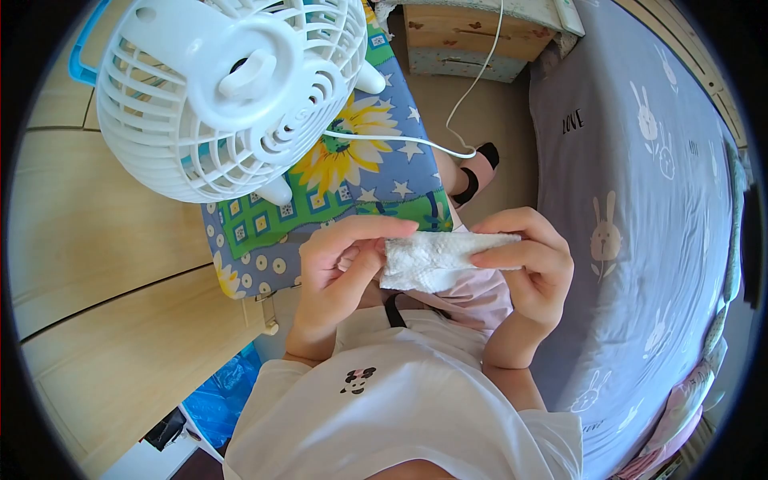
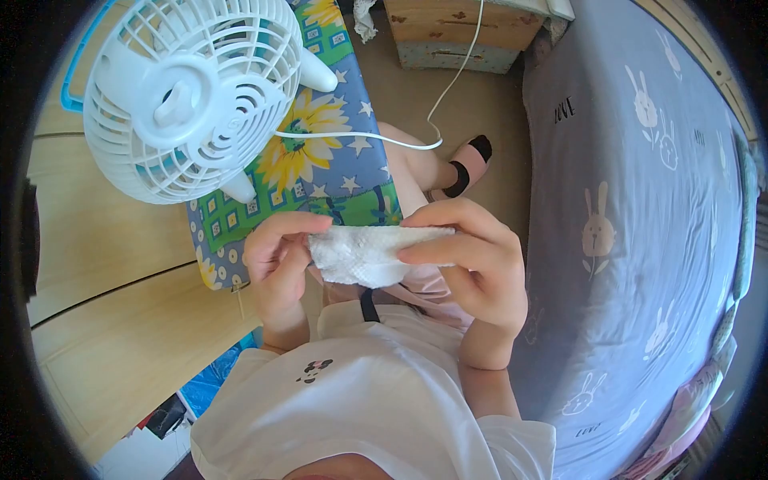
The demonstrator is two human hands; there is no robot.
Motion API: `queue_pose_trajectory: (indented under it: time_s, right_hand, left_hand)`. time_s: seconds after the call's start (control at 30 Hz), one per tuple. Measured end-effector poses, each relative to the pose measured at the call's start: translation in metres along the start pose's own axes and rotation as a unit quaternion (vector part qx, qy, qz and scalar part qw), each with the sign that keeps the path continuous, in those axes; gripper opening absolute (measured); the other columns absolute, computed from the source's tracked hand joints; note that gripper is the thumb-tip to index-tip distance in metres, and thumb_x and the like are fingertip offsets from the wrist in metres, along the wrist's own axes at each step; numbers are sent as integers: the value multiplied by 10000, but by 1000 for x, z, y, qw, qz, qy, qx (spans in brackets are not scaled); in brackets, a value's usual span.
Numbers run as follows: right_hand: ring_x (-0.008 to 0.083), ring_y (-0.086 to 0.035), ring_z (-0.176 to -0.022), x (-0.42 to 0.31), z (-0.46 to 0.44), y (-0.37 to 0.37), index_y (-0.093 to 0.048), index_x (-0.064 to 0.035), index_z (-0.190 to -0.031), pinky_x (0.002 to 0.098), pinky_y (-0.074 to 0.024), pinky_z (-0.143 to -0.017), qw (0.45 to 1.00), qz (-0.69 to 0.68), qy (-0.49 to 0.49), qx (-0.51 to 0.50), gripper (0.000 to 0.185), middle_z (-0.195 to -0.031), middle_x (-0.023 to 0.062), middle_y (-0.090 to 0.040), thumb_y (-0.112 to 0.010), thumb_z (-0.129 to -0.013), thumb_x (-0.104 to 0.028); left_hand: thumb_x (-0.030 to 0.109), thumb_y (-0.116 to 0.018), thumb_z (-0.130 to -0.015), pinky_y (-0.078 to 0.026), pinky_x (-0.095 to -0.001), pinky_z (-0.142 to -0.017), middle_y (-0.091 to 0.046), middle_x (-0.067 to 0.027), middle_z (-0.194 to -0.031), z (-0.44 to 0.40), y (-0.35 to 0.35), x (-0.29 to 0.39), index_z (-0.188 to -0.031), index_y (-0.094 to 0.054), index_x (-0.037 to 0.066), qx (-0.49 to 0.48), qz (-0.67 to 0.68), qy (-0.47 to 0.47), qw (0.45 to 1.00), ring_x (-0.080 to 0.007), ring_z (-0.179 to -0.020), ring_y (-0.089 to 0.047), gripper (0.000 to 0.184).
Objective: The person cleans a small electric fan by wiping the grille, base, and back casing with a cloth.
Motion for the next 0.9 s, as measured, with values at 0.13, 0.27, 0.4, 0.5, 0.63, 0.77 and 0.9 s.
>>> queue_pose_trajectory:
  time_s: [0.13,0.27,0.4,0.5,0.63,0.77,0.9]
  right_hand:
    - [179,-603,-806,9,6,3,-651,17,-833,257,-467,-690,986,-124,-81,75,221,-936,142,-615,-511,-706,131]
    - [130,-583,-800,9,12,-1,-612,38,-897,234,-449,-703,954,-171,-185,163,135,-903,109,-624,-533,-790,60]
    - [95,-567,-795,23,17,-10,-583,39,-966,203,-429,-703,903,-330,-224,160,154,-857,67,-623,-581,-836,-45]
    - [92,-566,-784,27,16,-19,-570,22,-914,202,-430,-701,856,-423,-243,175,138,-844,70,-620,-636,-809,-38]
    - [115,-572,-783,15,5,-29,-508,-31,-770,228,-438,-705,892,-380,-178,168,259,-857,70,-619,-745,-694,43]
    - [128,-561,-783,7,-8,-33,-518,-55,-743,250,-430,-706,966,-206,-138,80,305,-817,43,-590,-808,-648,-49]
    - [142,-561,-776,-1,-25,-25,-597,-35,-816,260,-440,-719,974,-174,-125,70,209,-811,37,-581,-733,-663,10]
  left_hand:
    - [-103,-476,-825,-450,-196,-734,-626,-83,-999,-4,-10,-4,-1212,-504,-26,0,40,16,999,-95,-863,-601,395]
    - [-85,-537,-824,-452,-219,-775,-594,-121,-1071,-5,-10,-4,-1303,-393,-7,-7,102,34,994,-113,-879,-597,506]
    - [-74,-569,-819,-456,-270,-825,-582,-153,-1086,-8,-9,-12,-1322,-351,-4,3,185,31,982,-159,-959,-589,552]
    - [-60,-612,-794,-445,-313,-869,-581,-163,-1091,-13,-2,-1,-1280,-411,-10,131,-26,-109,985,-216,-1011,-577,528]
    - [15,-728,-712,-421,-345,-928,-562,-175,-1196,-8,-14,14,-1203,-518,-21,56,-188,-175,965,-281,-1068,-569,535]
    - [107,-755,-740,-422,-320,-925,-562,-169,-1215,-17,-40,19,-1329,-422,-34,-75,-174,-107,976,-240,-1095,-567,692]
    - [50,-604,-860,-392,-289,-936,-543,-165,-1255,-16,-35,7,-1367,-372,-33,-91,-79,18,992,-169,-1130,-516,564]
Point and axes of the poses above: each hand's wrist, its own z-axis away from the middle knuckle, its own y-axis out of the back of the hand, x = y × z, the point moved 6 cm from there along -z, towards the middle knuckle
